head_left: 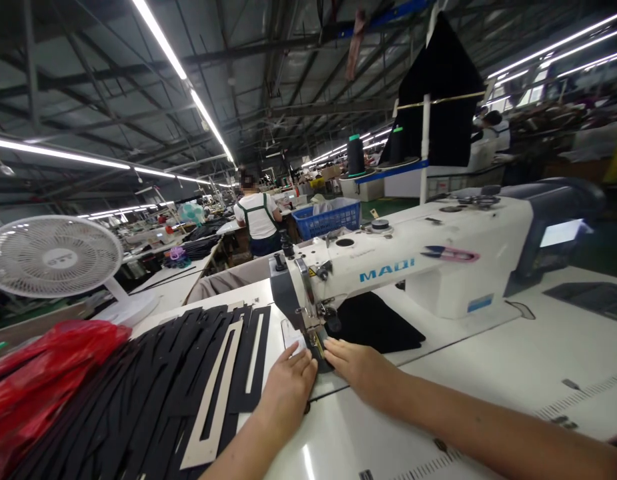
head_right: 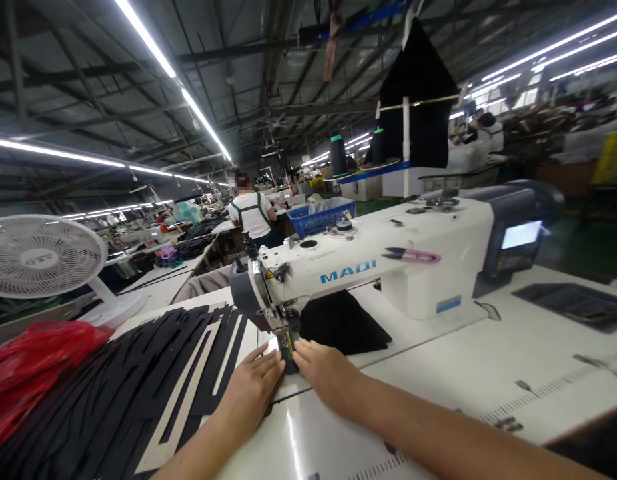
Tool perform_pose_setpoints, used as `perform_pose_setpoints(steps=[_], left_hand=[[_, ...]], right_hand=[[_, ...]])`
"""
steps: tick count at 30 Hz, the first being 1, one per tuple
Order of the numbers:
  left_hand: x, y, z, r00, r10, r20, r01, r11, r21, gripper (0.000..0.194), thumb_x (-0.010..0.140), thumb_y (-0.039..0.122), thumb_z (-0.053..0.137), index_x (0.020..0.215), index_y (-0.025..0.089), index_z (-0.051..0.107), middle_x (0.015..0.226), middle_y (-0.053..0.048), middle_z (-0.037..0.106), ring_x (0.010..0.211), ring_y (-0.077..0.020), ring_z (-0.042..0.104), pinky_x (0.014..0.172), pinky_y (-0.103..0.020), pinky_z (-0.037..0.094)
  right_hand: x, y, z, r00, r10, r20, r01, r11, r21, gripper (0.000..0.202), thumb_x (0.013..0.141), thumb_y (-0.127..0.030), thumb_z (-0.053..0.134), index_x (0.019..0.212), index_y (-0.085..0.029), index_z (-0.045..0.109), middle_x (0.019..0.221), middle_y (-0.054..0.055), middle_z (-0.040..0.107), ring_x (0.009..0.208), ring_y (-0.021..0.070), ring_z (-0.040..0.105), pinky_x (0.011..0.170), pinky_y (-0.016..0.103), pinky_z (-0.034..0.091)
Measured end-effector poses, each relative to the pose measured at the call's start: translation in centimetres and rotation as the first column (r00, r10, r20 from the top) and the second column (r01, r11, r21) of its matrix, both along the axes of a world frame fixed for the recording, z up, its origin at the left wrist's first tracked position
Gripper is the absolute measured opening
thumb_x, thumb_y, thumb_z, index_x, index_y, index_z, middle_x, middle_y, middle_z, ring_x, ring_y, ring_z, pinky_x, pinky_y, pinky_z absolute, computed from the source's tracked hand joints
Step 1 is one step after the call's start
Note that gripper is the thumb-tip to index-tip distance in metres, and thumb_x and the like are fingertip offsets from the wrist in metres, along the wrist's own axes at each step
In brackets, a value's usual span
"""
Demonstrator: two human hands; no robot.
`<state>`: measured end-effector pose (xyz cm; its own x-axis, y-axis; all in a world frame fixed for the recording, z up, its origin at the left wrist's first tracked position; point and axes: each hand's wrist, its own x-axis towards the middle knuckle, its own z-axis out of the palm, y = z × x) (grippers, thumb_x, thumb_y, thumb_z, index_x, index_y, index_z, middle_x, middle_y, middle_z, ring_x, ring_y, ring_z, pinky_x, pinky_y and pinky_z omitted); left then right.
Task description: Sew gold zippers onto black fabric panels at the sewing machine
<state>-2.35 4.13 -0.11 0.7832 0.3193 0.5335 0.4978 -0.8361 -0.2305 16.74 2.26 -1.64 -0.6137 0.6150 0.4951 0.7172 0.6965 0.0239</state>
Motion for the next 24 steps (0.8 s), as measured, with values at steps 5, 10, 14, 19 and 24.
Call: perform_pose_setpoints(steps=[5, 10, 14, 19, 24], left_hand=[[0.0, 1.0, -0.5, 0.999, 0.036, -0.029, -0.038, 0.998, -0.043, 0.021, 0.087, 0.009, 0.043, 0.093, 0.011, 0.062, 0.096, -0.011, 0.069, 0.093, -0.0192, 0.064, 0.093, -0.037, 0.048], [0.0, 1.2, -0.7, 0.997, 0.068, -0.026, -0.070, 0.993, -0.097, 0.019, 0.088, 0.011, 0.043, 0.093, 0.013, 0.062, 0.099, -0.010, 0.068, 0.097, -0.0187, 0.063, 0.096, -0.037, 0.045], [0.2, 1.6, -0.4, 0.995, 0.087, -0.044, -0.092, 0.987, -0.133, 0.016, 0.088, 0.012, 0.047, 0.092, 0.013, 0.062, 0.099, -0.010, 0.068, 0.096, -0.0192, 0.063, 0.095, -0.036, 0.044], [0.5, 1.9, -0.4, 0.989, 0.122, -0.082, -0.133, 0.980, -0.149, 0.011, 0.085, 0.011, 0.052, 0.090, 0.011, 0.062, 0.100, -0.011, 0.068, 0.096, -0.0202, 0.062, 0.093, -0.034, 0.045], [0.5, 2.0, -0.7, 0.986, 0.137, -0.091, -0.149, 0.979, -0.141, 0.009, 0.084, 0.010, 0.053, 0.088, 0.011, 0.061, 0.096, -0.011, 0.068, 0.094, -0.0212, 0.063, 0.090, -0.035, 0.046]], right_hand=[[-0.1, 0.8, 1.1, 0.998, 0.009, -0.068, -0.013, 0.998, -0.063, 0.021, 0.080, -0.005, 0.050, 0.095, -0.010, 0.063, 0.110, 0.014, 0.061, 0.102, 0.0237, 0.057, 0.089, 0.036, 0.049], [-0.1, 1.2, 0.7, 0.996, 0.023, -0.083, -0.028, 0.998, -0.060, 0.024, 0.081, -0.003, 0.045, 0.096, -0.010, 0.062, 0.109, 0.014, 0.060, 0.099, 0.0232, 0.058, 0.087, 0.036, 0.049], [0.0, 1.7, 0.7, 0.996, -0.001, -0.086, -0.007, 0.996, -0.085, 0.028, 0.081, -0.002, 0.040, 0.101, -0.008, 0.060, 0.104, 0.015, 0.062, 0.092, 0.0215, 0.060, 0.080, 0.033, 0.052], [0.0, 2.2, 0.7, 0.995, 0.006, -0.097, -0.014, 0.997, -0.081, 0.030, 0.083, -0.004, 0.037, 0.103, -0.006, 0.060, 0.103, 0.016, 0.062, 0.096, 0.0223, 0.059, 0.080, 0.032, 0.052], [0.1, 2.2, 0.4, 0.993, 0.022, -0.118, -0.030, 0.998, -0.062, 0.033, 0.083, -0.005, 0.037, 0.105, -0.012, 0.061, 0.103, 0.014, 0.063, 0.097, 0.0206, 0.060, 0.082, 0.032, 0.051]])
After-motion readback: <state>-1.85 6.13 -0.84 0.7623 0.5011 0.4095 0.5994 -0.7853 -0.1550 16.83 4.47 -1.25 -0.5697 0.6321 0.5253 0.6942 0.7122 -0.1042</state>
